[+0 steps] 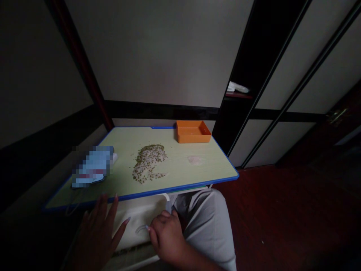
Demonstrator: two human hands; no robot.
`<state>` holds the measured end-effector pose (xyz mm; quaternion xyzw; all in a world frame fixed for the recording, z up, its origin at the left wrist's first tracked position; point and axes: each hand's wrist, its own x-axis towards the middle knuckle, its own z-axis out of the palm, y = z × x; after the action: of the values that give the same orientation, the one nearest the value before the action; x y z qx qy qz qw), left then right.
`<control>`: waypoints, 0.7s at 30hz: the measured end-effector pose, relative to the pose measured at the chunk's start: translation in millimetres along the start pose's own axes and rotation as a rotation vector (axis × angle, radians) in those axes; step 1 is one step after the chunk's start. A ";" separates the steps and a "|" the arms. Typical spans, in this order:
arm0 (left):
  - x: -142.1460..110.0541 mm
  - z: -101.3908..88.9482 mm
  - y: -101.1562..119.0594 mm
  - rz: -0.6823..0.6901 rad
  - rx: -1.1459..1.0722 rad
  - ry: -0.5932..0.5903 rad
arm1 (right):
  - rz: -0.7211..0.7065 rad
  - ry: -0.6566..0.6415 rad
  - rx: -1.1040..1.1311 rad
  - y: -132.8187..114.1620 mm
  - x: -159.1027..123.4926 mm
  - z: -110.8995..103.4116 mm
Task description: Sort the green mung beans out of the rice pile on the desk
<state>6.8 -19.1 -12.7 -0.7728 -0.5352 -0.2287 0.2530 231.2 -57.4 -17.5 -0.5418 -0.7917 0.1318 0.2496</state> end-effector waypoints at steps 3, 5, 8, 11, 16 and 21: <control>-0.8 0.8 1.7 -0.018 -0.015 -0.012 | 0.004 -0.017 0.007 -0.1 1.2 -1.5; -1.2 1.9 3.6 -0.028 -0.026 -0.025 | 0.015 -0.012 0.025 0.4 2.5 -2.9; -1.7 4.5 6.5 -0.051 -0.037 -0.030 | 0.033 0.006 0.063 2.3 4.5 -5.4; -1.4 4.6 8.0 -0.067 -0.045 -0.040 | 0.042 0.014 0.140 4.9 7.0 -8.5; -0.4 -2.4 7.7 -0.073 -0.095 -0.112 | 0.036 0.022 0.332 8.0 14.3 -19.3; -1.9 -1.7 8.7 -0.093 -0.152 -0.084 | 0.073 0.186 0.403 9.6 22.1 -56.1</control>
<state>14.2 -24.1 -13.8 -0.7731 -0.5617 -0.2475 0.1600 262.7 -36.8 30.6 -0.5190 -0.7028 0.2458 0.4198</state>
